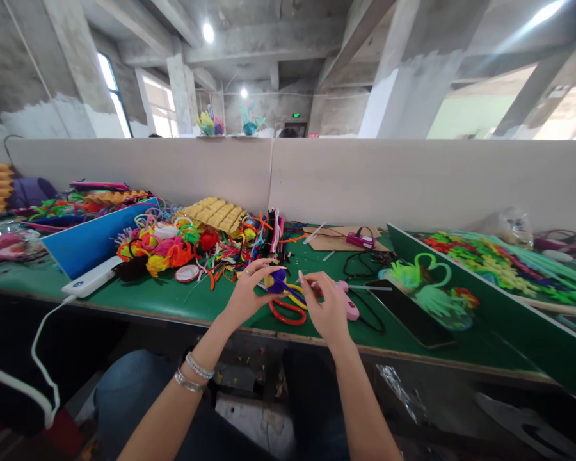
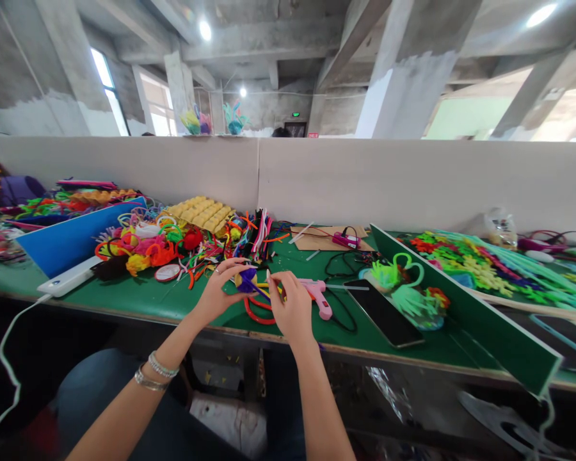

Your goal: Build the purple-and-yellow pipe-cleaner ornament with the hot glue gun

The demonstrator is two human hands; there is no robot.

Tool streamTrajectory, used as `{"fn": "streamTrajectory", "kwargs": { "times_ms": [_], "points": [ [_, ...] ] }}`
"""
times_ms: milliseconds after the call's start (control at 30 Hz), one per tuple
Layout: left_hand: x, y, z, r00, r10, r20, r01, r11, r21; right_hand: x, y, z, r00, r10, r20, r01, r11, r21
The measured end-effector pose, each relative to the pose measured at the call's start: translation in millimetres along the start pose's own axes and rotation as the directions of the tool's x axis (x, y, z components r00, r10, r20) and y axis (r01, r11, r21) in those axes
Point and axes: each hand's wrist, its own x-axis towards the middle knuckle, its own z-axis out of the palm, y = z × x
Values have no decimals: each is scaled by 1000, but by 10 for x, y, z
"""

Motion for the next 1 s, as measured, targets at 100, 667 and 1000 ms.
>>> {"fn": "streamTrajectory", "kwargs": {
  "times_ms": [100,667,1000],
  "points": [
    [21,40,-8,995,-91,-33,88,993,-78,-7,-16,-22,998,67,-21,-67,998,12],
    [-48,43,-11,998,-13,61,6,994,105,-6,-90,-81,992,10,129,10,988,-151],
    [-20,75,-30,995,96,-38,-93,993,71,-12,-42,-69,974,-47,222,54,998,-23]
  ]
}}
